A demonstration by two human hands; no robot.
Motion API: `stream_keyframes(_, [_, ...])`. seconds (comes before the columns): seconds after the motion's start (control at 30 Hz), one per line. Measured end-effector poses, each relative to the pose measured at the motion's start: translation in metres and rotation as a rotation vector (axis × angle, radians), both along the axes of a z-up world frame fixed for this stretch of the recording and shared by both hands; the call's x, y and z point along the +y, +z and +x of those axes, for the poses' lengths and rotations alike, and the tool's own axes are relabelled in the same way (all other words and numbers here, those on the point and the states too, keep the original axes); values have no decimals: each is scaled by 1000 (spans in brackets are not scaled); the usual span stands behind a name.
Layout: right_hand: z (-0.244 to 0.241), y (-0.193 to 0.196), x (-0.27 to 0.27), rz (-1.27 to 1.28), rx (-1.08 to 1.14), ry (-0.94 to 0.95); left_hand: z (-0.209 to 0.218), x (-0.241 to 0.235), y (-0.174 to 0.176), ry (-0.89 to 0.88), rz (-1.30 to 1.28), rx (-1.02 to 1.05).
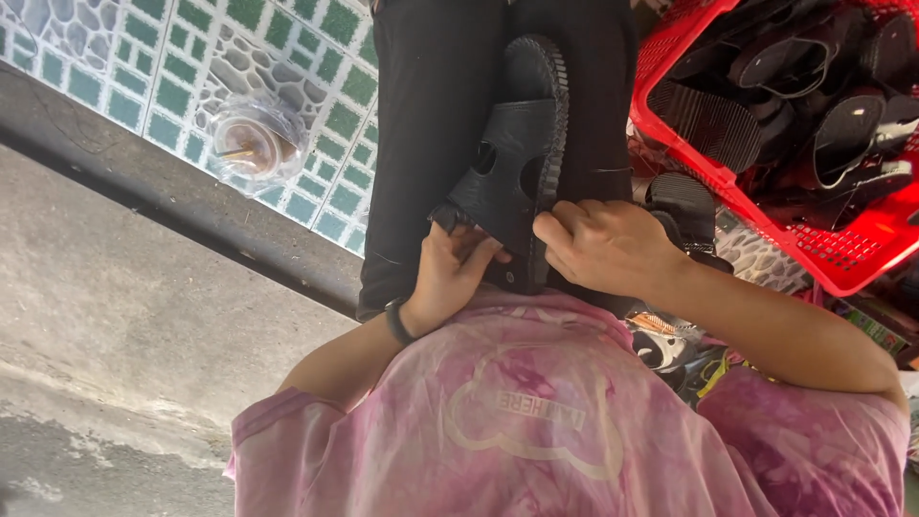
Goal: The person sits on the floor and sews a black shoe using a needle and thread. They hold the shoe between their legs and repeatedly push the needle through the sole and upper, pulling the thread tight to secure the stitches.
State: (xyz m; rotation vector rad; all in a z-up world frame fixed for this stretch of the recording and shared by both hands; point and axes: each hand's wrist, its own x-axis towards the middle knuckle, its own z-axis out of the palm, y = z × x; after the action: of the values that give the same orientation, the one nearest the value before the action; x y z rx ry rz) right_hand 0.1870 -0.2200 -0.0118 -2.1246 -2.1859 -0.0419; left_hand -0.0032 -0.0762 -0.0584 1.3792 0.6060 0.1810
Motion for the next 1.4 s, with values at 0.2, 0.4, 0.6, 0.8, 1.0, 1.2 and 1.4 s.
stream_keyframes(0.2, [-2,13,-10,-98,89,-136,-4,-11,-9,-116,-67,40])
stream_keyframes(0.4, [53,97,-45,-479,-232,-290,11,11,39,-107,-151,200])
stream_keyframes(0.6, [6,90,-2,-524,1367,-114,-5,31,29,-525,574,75])
stream_keyframes(0.8, [-23,15,-28,-16,492,-414,-6,35,56,-343,582,20])
stream_keyframes(1.0, [11,19,-64,366,1584,-578,-53,78,17,-89,944,124])
stream_keyframes(1.2, [11,46,-47,241,1311,-663,-45,100,23,-100,867,-81])
stream_keyframes(1.4, [-28,6,-10,269,633,-328,-40,87,29,-187,996,-114])
